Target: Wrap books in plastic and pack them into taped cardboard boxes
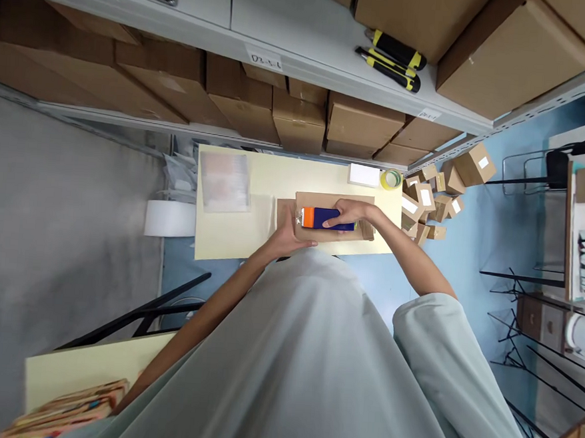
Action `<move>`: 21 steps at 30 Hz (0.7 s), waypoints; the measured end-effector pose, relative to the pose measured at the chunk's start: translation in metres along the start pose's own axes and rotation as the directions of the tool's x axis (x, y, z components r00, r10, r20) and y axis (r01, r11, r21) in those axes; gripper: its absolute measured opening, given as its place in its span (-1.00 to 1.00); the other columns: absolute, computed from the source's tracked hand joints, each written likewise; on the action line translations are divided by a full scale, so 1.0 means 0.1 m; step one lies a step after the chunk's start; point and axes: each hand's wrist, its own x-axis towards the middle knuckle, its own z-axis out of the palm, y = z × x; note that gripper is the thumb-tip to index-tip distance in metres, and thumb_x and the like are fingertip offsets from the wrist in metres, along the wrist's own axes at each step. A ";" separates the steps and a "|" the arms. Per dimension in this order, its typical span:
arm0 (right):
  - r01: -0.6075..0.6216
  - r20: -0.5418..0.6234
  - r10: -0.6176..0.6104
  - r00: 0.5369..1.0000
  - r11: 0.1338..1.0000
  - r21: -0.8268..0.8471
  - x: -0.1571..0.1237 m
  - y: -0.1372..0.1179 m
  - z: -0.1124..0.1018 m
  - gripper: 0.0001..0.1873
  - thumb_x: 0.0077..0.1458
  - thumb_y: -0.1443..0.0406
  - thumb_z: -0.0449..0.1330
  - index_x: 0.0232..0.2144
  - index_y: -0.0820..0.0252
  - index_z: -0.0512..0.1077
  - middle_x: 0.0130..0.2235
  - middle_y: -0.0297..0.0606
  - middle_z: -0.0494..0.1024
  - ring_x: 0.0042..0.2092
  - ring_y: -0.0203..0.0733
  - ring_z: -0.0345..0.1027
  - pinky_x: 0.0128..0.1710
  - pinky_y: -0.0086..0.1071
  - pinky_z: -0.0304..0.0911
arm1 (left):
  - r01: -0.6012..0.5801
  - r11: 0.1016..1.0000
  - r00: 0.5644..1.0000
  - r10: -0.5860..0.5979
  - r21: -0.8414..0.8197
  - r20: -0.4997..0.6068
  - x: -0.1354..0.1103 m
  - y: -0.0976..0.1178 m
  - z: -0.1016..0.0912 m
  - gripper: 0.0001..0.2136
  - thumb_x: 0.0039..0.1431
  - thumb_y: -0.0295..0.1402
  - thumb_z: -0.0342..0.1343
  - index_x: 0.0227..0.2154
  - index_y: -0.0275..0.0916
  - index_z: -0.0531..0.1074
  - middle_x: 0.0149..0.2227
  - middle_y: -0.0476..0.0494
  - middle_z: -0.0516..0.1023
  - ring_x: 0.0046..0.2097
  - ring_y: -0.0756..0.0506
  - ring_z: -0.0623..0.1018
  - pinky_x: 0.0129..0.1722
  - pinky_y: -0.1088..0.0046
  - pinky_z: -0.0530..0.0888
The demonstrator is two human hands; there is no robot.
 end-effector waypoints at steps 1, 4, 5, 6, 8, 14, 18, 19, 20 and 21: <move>0.002 -0.003 -0.002 1.000 1.000 -0.010 0.00 0.00 0.00 -0.37 -0.06 -0.23 0.50 -0.50 0.20 0.49 -0.54 -0.33 0.57 -0.48 -0.30 0.34 -0.38 -0.40 0.28 | -0.021 0.996 1.000 0.019 0.083 0.020 0.05 0.04 -0.02 0.56 -0.29 0.17 0.63 0.60 -0.37 -0.22 0.62 -0.66 -0.16 0.63 -0.62 -0.22 0.57 -0.21 -0.01; -0.005 -0.017 0.004 1.000 0.999 -0.034 -0.01 0.01 -0.02 -0.37 -0.08 -0.21 0.51 -0.52 0.22 0.51 -0.55 -0.33 0.57 -0.50 -0.31 0.33 -0.38 -0.40 0.28 | -0.113 0.950 0.987 0.074 0.290 0.141 0.18 0.14 -0.05 0.66 -0.33 0.19 0.63 0.62 -0.27 -0.42 0.65 -0.58 -0.37 0.62 -0.61 -0.37 0.58 -0.26 -0.19; -0.009 -0.012 0.008 1.000 0.999 -0.040 -0.02 0.02 -0.03 -0.38 -0.08 -0.21 0.51 -0.52 0.22 0.51 -0.55 -0.33 0.58 -0.50 -0.31 0.33 -0.38 -0.40 0.29 | -0.133 0.938 0.981 0.078 0.321 0.179 0.21 0.16 -0.05 0.67 -0.31 0.19 0.62 0.62 -0.24 -0.47 0.65 -0.55 -0.39 0.62 -0.60 -0.37 0.57 -0.27 -0.21; -0.011 -0.004 0.011 1.000 0.999 -0.045 -0.04 0.02 -0.04 -0.37 -0.08 -0.22 0.51 -0.52 0.22 0.52 -0.55 -0.33 0.58 -0.51 -0.32 0.33 -0.38 -0.40 0.29 | -0.141 0.929 0.976 0.073 0.343 0.205 0.23 0.16 -0.05 0.66 -0.29 0.20 0.61 0.62 -0.21 -0.51 0.65 -0.53 -0.39 0.63 -0.60 -0.36 0.57 -0.29 -0.21; -0.007 0.011 0.007 1.000 0.999 -0.052 -0.09 0.03 -0.07 -0.36 -0.08 -0.24 0.50 -0.53 0.21 0.52 -0.55 -0.32 0.58 -0.51 -0.31 0.33 -0.39 -0.40 0.31 | -0.137 0.918 0.974 0.057 0.371 0.220 0.25 0.15 -0.05 0.65 -0.25 0.20 0.60 0.61 -0.16 -0.55 0.66 -0.49 -0.39 0.63 -0.60 -0.36 0.56 -0.31 -0.20; -0.027 0.043 0.028 0.999 0.999 -0.026 -0.21 0.09 -0.15 -0.32 -0.12 -0.28 0.53 -0.51 0.20 0.53 -0.53 -0.28 0.62 -0.47 -0.24 0.42 -0.36 -0.37 0.36 | -0.113 0.906 0.970 0.012 0.408 0.241 0.27 0.13 0.03 0.58 -0.13 0.21 0.55 0.60 -0.15 -0.58 0.66 -0.47 -0.43 0.63 -0.58 -0.37 0.56 -0.31 -0.21; -0.061 0.040 0.062 0.997 0.998 -0.034 -0.41 0.27 -0.30 -0.31 -0.12 -0.30 0.52 -0.50 0.21 0.53 -0.50 -0.21 0.65 -0.45 -0.20 0.46 -0.33 -0.33 0.38 | -0.115 0.875 0.969 -0.005 0.470 0.246 0.30 0.18 0.09 0.56 -0.07 0.20 0.53 0.60 -0.19 -0.60 0.65 -0.51 -0.43 0.63 -0.57 -0.35 0.56 -0.29 -0.21; -0.061 0.042 0.062 0.997 0.997 -0.036 -0.50 0.34 -0.36 -0.30 -0.11 -0.31 0.50 -0.49 0.21 0.54 -0.49 -0.20 0.66 -0.44 -0.19 0.48 -0.32 -0.33 0.38 | -0.115 0.866 0.970 -0.009 0.487 0.244 0.31 0.18 0.09 0.55 -0.06 0.20 0.52 0.59 -0.19 -0.61 0.65 -0.52 -0.42 0.63 -0.57 -0.34 0.56 -0.29 -0.20; -0.060 0.047 0.062 0.997 0.998 -0.034 -0.60 0.43 -0.42 -0.29 -0.10 -0.32 0.49 -0.48 0.21 0.54 -0.47 -0.19 0.67 -0.43 -0.18 0.49 -0.31 -0.33 0.39 | -0.113 0.855 0.970 -0.015 0.506 0.241 0.31 0.19 0.09 0.55 -0.05 0.20 0.52 0.59 -0.20 -0.62 0.65 -0.53 -0.42 0.63 -0.57 -0.33 0.56 -0.29 -0.18; -0.064 0.052 0.065 0.997 0.998 -0.027 -0.71 0.53 -0.48 -0.29 -0.10 -0.33 0.48 -0.46 0.21 0.55 -0.46 -0.19 0.68 -0.41 -0.17 0.51 -0.30 -0.34 0.39 | -0.110 0.844 0.971 -0.022 0.526 0.238 0.31 0.20 0.09 0.54 -0.03 0.21 0.51 0.59 -0.21 -0.62 0.65 -0.54 -0.41 0.63 -0.57 -0.32 0.56 -0.28 -0.16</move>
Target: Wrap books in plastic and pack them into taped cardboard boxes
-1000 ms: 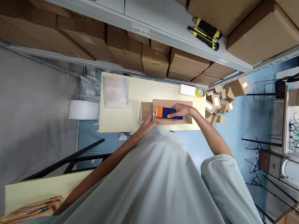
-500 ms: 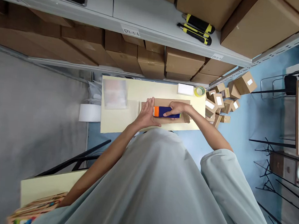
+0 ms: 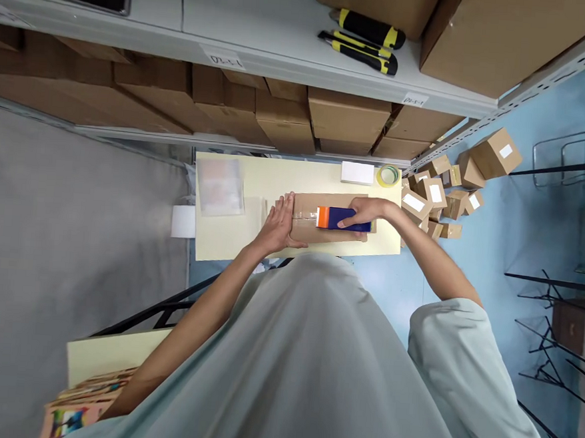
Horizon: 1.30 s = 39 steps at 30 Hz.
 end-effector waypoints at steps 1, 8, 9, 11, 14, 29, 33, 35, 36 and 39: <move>-0.012 0.004 0.012 1.000 1.000 0.005 -0.11 0.12 -0.06 -0.28 -0.10 -0.34 0.47 -0.44 0.21 0.56 -0.44 -0.19 0.69 -0.40 -0.17 0.52 -0.30 -0.34 0.40 | 0.007 1.000 1.000 -0.007 0.024 0.002 0.00 0.00 -0.01 0.53 -0.02 0.21 0.49 0.59 -0.22 -0.63 0.65 -0.55 -0.40 0.63 -0.57 -0.31 0.56 -0.28 -0.15; -0.137 -0.020 0.138 0.990 0.990 0.031 -0.31 0.81 -0.18 -0.22 -0.19 -0.38 0.48 -0.37 0.19 0.54 -0.41 -0.15 0.70 -0.38 -0.14 0.57 -0.30 -0.35 0.42 | 0.009 0.970 1.000 -0.009 0.243 -0.002 -0.01 0.17 -0.08 0.50 -0.02 0.14 0.52 0.61 -0.38 -0.49 0.63 -0.65 -0.32 0.62 -0.60 -0.32 0.56 -0.32 -0.17; -0.133 -0.009 0.133 0.991 0.990 0.039 -0.26 0.85 -0.16 -0.22 -0.19 -0.38 0.48 -0.36 0.19 0.55 -0.41 -0.15 0.70 -0.36 -0.13 0.57 -0.29 -0.35 0.42 | -0.001 0.962 1.000 0.002 0.274 -0.003 0.01 0.22 -0.08 0.49 -0.04 0.11 0.54 0.61 -0.41 -0.44 0.63 -0.68 -0.33 0.62 -0.62 -0.34 0.55 -0.35 -0.21; -0.113 -0.001 0.113 0.994 0.992 0.053 -0.17 0.92 -0.12 -0.22 -0.18 -0.37 0.48 -0.33 0.20 0.57 -0.40 -0.15 0.70 -0.35 -0.13 0.58 -0.28 -0.35 0.42 | -0.048 0.947 0.999 0.047 0.319 0.013 0.10 0.35 -0.07 0.49 -0.09 0.06 0.58 0.62 -0.44 -0.35 0.62 -0.71 -0.39 0.61 -0.63 -0.37 0.53 -0.39 -0.26; -0.076 -0.010 0.077 0.997 0.995 0.071 -0.11 0.97 -0.08 -0.24 -0.14 -0.36 0.47 -0.34 0.20 0.58 -0.39 -0.14 0.71 -0.36 -0.15 0.56 -0.30 -0.36 0.40 | -0.131 0.934 0.990 0.107 0.333 0.090 0.30 0.54 0.00 0.50 -0.17 0.03 0.62 0.62 -0.42 -0.28 0.62 -0.70 -0.45 0.61 -0.64 -0.39 0.52 -0.39 -0.29; -0.100 0.011 0.100 0.995 0.993 0.055 -0.40 0.56 -0.18 -0.23 -0.13 -0.37 0.48 -0.36 0.20 0.57 -0.38 -0.16 0.72 -0.33 -0.10 0.61 -0.30 -0.36 0.43 | -0.148 0.908 0.988 0.122 0.393 0.091 0.23 0.39 -0.06 0.41 -0.15 -0.07 0.57 0.61 -0.49 -0.19 0.61 -0.71 -0.11 0.62 -0.60 -0.10 0.57 -0.24 -0.23; -0.168 -0.013 0.168 0.986 0.984 0.056 -0.48 0.63 -0.23 -0.16 -0.17 -0.42 0.46 -0.34 0.23 0.57 -0.36 -0.10 0.73 -0.34 -0.10 0.61 -0.34 -0.37 0.42 | -0.125 0.918 0.992 0.111 0.376 0.060 0.19 0.28 -0.10 0.40 -0.09 0.04 0.53 0.61 -0.48 -0.20 0.60 -0.73 -0.11 0.62 -0.62 -0.10 0.56 -0.28 -0.21; -0.191 -0.022 0.192 0.981 0.980 0.050 -0.48 0.66 -0.26 -0.17 -0.19 -0.40 0.49 -0.32 0.22 0.56 -0.35 -0.10 0.74 -0.34 -0.10 0.61 -0.38 -0.38 0.38 | -0.130 0.918 0.991 0.113 0.376 0.067 0.18 0.25 -0.12 0.40 -0.10 0.03 0.53 0.61 -0.47 -0.21 0.60 -0.73 -0.12 0.62 -0.62 -0.11 0.55 -0.30 -0.21; -0.201 -0.022 0.202 0.979 0.979 0.045 -0.46 0.67 -0.28 -0.17 -0.20 -0.39 0.50 -0.31 0.22 0.56 -0.36 -0.10 0.73 -0.34 -0.09 0.62 -0.40 -0.39 0.37 | -0.133 0.917 0.991 0.113 0.377 0.073 0.18 0.25 -0.12 0.41 -0.11 0.01 0.54 0.61 -0.46 -0.21 0.60 -0.74 -0.12 0.62 -0.63 -0.11 0.55 -0.30 -0.21; -0.204 -0.002 0.205 0.979 0.978 0.049 -0.42 0.70 -0.32 -0.18 -0.21 -0.38 0.52 -0.28 0.20 0.57 -0.39 -0.14 0.72 -0.33 -0.08 0.63 -0.41 -0.39 0.36 | -0.139 0.916 0.990 0.114 0.377 0.088 0.17 0.25 -0.13 0.42 -0.14 -0.04 0.56 0.62 -0.45 -0.22 0.61 -0.73 -0.14 0.62 -0.63 -0.11 0.55 -0.31 -0.20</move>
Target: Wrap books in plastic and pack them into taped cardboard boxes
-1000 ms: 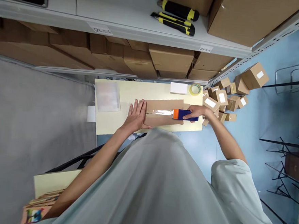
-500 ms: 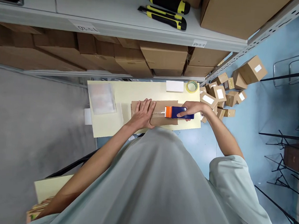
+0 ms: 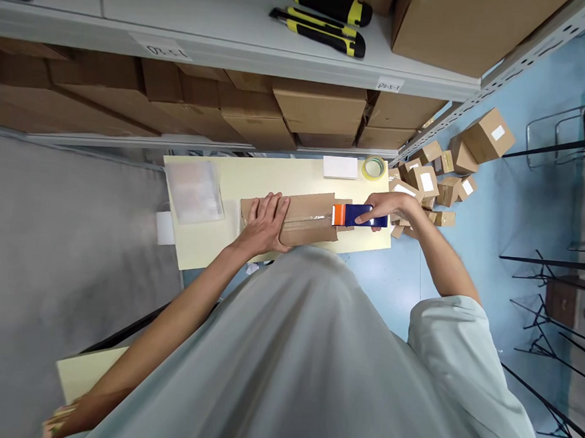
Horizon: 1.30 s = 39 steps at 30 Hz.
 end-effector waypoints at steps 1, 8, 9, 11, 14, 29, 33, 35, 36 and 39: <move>0.009 0.013 -0.009 1.000 1.000 0.007 0.01 0.01 -0.01 -0.18 -0.21 -0.38 0.51 -0.27 0.19 0.57 -0.40 -0.15 0.72 -0.33 -0.08 0.63 -0.39 -0.39 0.38 | -0.001 1.000 1.000 0.001 0.000 0.003 0.00 0.00 0.00 0.41 -0.14 -0.05 0.56 0.62 -0.45 -0.22 0.61 -0.73 -0.14 0.62 -0.63 -0.12 0.55 -0.31 -0.20; 0.033 0.068 -0.034 0.997 0.999 0.021 -0.09 0.19 -0.08 -0.16 -0.21 -0.42 0.47 -0.32 0.20 0.57 -0.38 -0.18 0.71 -0.27 -0.07 0.66 -0.22 -0.33 0.50 | 0.004 1.000 1.000 -0.004 0.010 -0.008 -0.04 -0.04 0.03 0.38 -0.14 -0.07 0.55 0.61 -0.45 -0.17 0.61 -0.72 -0.12 0.62 -0.62 -0.10 0.55 -0.29 -0.21; 0.031 0.067 -0.032 0.997 0.999 0.016 -0.11 0.20 -0.09 -0.17 -0.20 -0.42 0.46 -0.33 0.20 0.57 -0.37 -0.16 0.72 -0.26 -0.06 0.66 -0.21 -0.32 0.51 | 0.003 1.000 1.000 -0.003 0.011 -0.009 -0.04 -0.05 0.03 0.38 -0.13 -0.05 0.54 0.61 -0.44 -0.16 0.61 -0.72 -0.12 0.62 -0.62 -0.11 0.55 -0.30 -0.21; 0.020 0.058 -0.020 0.998 1.000 0.008 -0.14 0.20 -0.10 -0.17 -0.20 -0.42 0.46 -0.33 0.19 0.57 -0.35 -0.14 0.72 -0.25 -0.04 0.67 -0.20 -0.31 0.51 | 0.000 1.000 1.000 0.000 0.010 -0.009 -0.05 -0.07 0.03 0.36 -0.11 -0.03 0.53 0.61 -0.42 -0.15 0.61 -0.71 -0.12 0.62 -0.61 -0.11 0.55 -0.30 -0.21; 0.001 0.045 -0.001 0.999 1.000 0.003 -0.11 0.19 -0.09 -0.19 -0.21 -0.40 0.48 -0.34 0.18 0.56 -0.36 -0.14 0.72 -0.27 -0.03 0.66 -0.23 -0.30 0.50 | -0.003 1.000 1.000 0.003 0.006 -0.006 -0.08 -0.08 0.02 0.36 -0.10 0.00 0.52 0.62 -0.41 -0.16 0.61 -0.70 -0.12 0.62 -0.62 -0.11 0.55 -0.29 -0.20; -0.137 -0.126 0.105 0.986 0.950 -0.281 0.33 -0.14 0.19 -0.39 0.05 -0.22 0.47 -0.46 0.21 0.56 -0.39 -0.08 0.72 -0.36 -0.06 0.59 -0.28 -0.28 0.39 | 0.018 0.999 0.999 -0.019 0.027 0.026 -0.09 -0.09 0.06 0.38 -0.06 0.07 0.50 0.62 -0.43 -0.20 0.62 -0.73 -0.21 0.63 -0.64 -0.21 0.54 -0.35 -0.22; -0.182 -0.263 0.088 0.961 0.915 -0.360 0.30 -0.31 0.33 -0.60 0.15 -0.02 0.47 -0.38 0.19 0.60 -0.45 -0.13 0.70 -0.29 0.01 0.65 -0.23 -0.30 0.40 | 0.024 0.999 0.999 -0.026 0.048 0.030 -0.07 -0.08 0.05 0.40 -0.10 0.02 0.54 0.62 -0.44 -0.22 0.61 -0.75 -0.19 0.63 -0.64 -0.21 0.54 -0.35 -0.21; -0.199 -0.300 0.082 0.951 0.901 -0.385 0.27 -0.34 0.37 -0.66 0.21 0.04 0.43 -0.34 0.20 0.62 -0.45 -0.12 0.70 -0.23 0.04 0.67 -0.19 -0.29 0.41 | 0.022 0.998 0.999 -0.024 0.053 0.030 -0.07 -0.07 0.03 0.41 -0.11 0.00 0.55 0.61 -0.44 -0.21 0.61 -0.77 -0.19 0.62 -0.64 -0.21 0.54 -0.35 -0.20; -0.205 -0.301 0.085 0.950 0.897 -0.391 0.27 -0.35 0.39 -0.67 0.23 0.05 0.41 -0.33 0.20 0.63 -0.43 -0.11 0.71 -0.21 0.05 0.68 -0.17 -0.28 0.42 | 0.019 0.998 0.999 -0.021 0.053 0.031 -0.07 -0.07 0.03 0.41 -0.12 0.00 0.56 0.61 -0.45 -0.20 0.60 -0.78 -0.19 0.62 -0.64 -0.20 0.54 -0.35 -0.20; -0.222 -0.306 0.103 0.947 0.895 -0.387 0.30 -0.32 0.45 -0.65 0.23 0.04 0.40 -0.24 0.23 0.67 -0.37 -0.04 0.74 -0.15 0.12 0.69 -0.14 -0.24 0.46 | 0.012 0.999 1.000 -0.013 0.046 0.025 -0.07 -0.07 0.02 0.40 -0.13 -0.01 0.56 0.61 -0.45 -0.19 0.61 -0.78 -0.19 0.63 -0.63 -0.21 0.54 -0.35 -0.19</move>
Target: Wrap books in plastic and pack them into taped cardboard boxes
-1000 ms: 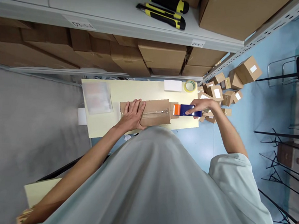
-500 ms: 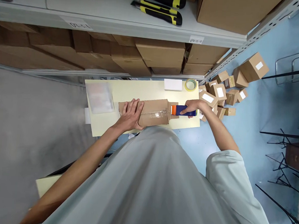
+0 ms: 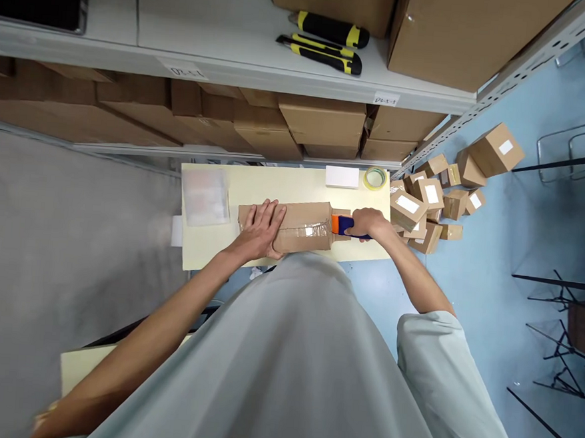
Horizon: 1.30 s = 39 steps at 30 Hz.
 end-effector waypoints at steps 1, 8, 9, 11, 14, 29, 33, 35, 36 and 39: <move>-0.033 -0.034 0.033 0.999 0.999 -0.013 0.02 0.00 0.04 -0.65 0.23 0.06 0.40 -0.19 0.25 0.67 -0.32 0.01 0.76 -0.11 0.15 0.69 -0.12 -0.22 0.47 | -0.001 1.000 1.000 0.001 -0.003 -0.003 0.00 0.00 0.00 0.40 -0.13 -0.02 0.56 0.61 -0.45 -0.19 0.60 -0.78 -0.19 0.63 -0.63 -0.21 0.54 -0.35 -0.18; -0.281 -0.249 0.268 0.931 0.960 -0.016 0.15 0.13 0.34 -0.58 0.41 0.12 0.21 0.17 0.20 0.56 0.12 0.22 0.68 0.18 0.24 0.60 0.02 -0.16 0.46 | 0.002 1.000 1.000 -0.002 0.005 -0.008 -0.01 0.01 0.01 0.39 -0.14 -0.06 0.56 0.61 -0.46 -0.17 0.60 -0.80 -0.20 0.63 -0.63 -0.21 0.54 -0.35 -0.18; -0.281 -0.265 0.270 0.925 0.960 -0.004 0.12 0.14 0.34 -0.55 0.44 0.08 0.18 0.18 0.23 0.54 0.13 0.24 0.67 0.19 0.25 0.58 0.05 -0.15 0.45 | 0.000 1.000 1.000 0.001 0.002 -0.007 -0.01 0.01 0.01 0.39 -0.13 -0.06 0.56 0.61 -0.46 -0.17 0.60 -0.80 -0.20 0.63 -0.63 -0.21 0.53 -0.35 -0.18; -0.256 -0.328 0.243 0.913 0.967 0.005 0.05 0.13 0.29 -0.46 0.47 0.01 0.12 0.18 0.32 0.53 0.13 0.31 0.65 0.21 0.30 0.56 0.09 -0.13 0.43 | -0.007 1.000 1.000 0.007 -0.005 -0.014 -0.01 0.01 0.02 0.38 -0.12 -0.05 0.55 0.61 -0.46 -0.17 0.60 -0.79 -0.20 0.63 -0.63 -0.22 0.53 -0.35 -0.18; -0.148 -0.457 0.122 0.881 0.989 -0.022 -0.09 0.01 0.08 -0.37 0.50 -0.05 0.05 0.18 0.40 0.50 0.09 0.34 0.65 0.21 0.34 0.54 0.12 -0.11 0.39 | -0.011 1.000 0.999 0.011 0.006 -0.032 -0.01 0.01 0.03 0.38 -0.12 -0.03 0.56 0.61 -0.44 -0.17 0.61 -0.76 -0.21 0.63 -0.61 -0.21 0.54 -0.34 -0.19; 0.164 -0.763 -0.369 0.531 0.928 -0.334 -0.16 -1.45 -1.65 -0.34 0.54 -0.05 -0.12 0.34 0.40 0.11 0.08 0.24 0.61 0.08 0.41 0.53 0.14 0.15 0.38 | -0.039 0.997 0.984 0.026 -0.067 -0.178 -0.25 0.11 0.00 0.11 0.15 0.19 0.39 0.58 -0.28 0.06 0.62 -0.62 -0.13 0.64 -0.49 -0.10 0.56 -0.27 -0.02; 0.128 -0.760 -0.431 0.486 0.895 -0.426 0.11 -1.66 -2.03 -0.36 0.53 0.08 -0.15 0.38 0.49 0.01 0.12 0.29 0.57 0.13 0.42 0.49 0.28 0.30 0.24 | -0.052 0.996 0.984 0.039 -0.073 -0.171 -0.28 0.16 0.10 -0.02 0.24 0.20 0.31 0.53 -0.32 0.19 0.60 -0.62 -0.02 0.63 -0.49 -0.01 0.56 -0.24 0.05; 0.107 -0.768 -0.449 0.457 0.885 -0.454 0.23 -1.74 -2.18 -0.37 0.52 0.14 -0.18 0.39 0.55 -0.01 0.17 0.35 0.54 0.20 0.44 0.44 0.35 0.35 0.13 | -0.038 0.997 0.986 0.025 -0.070 -0.167 -0.31 0.18 0.13 -0.05 0.25 0.19 0.30 0.51 -0.31 0.22 0.59 -0.61 0.03 0.62 -0.50 0.04 0.55 -0.25 0.09; 0.096 -0.771 -0.456 0.445 0.880 -0.465 0.29 -1.78 -2.24 -0.37 0.52 0.16 -0.18 0.39 0.57 0.00 0.19 0.37 0.52 0.24 0.44 0.42 0.37 0.36 0.08 | -0.032 0.997 0.986 0.021 -0.065 -0.167 -0.32 0.19 0.13 -0.06 0.25 0.19 0.30 0.51 -0.31 0.23 0.59 -0.61 0.04 0.61 -0.50 0.05 0.55 -0.26 0.10; 0.080 -0.786 -0.457 0.416 0.880 -0.469 0.46 -1.84 -2.34 -0.40 0.51 0.18 -0.14 0.37 0.57 0.10 0.23 0.39 0.50 0.32 0.43 0.33 0.41 0.36 0.01 | -0.026 0.999 0.980 0.017 -0.044 -0.198 -0.34 0.20 0.03 -0.08 0.28 0.15 0.29 0.51 -0.33 0.23 0.59 -0.59 0.04 0.61 -0.50 0.05 0.56 -0.24 0.09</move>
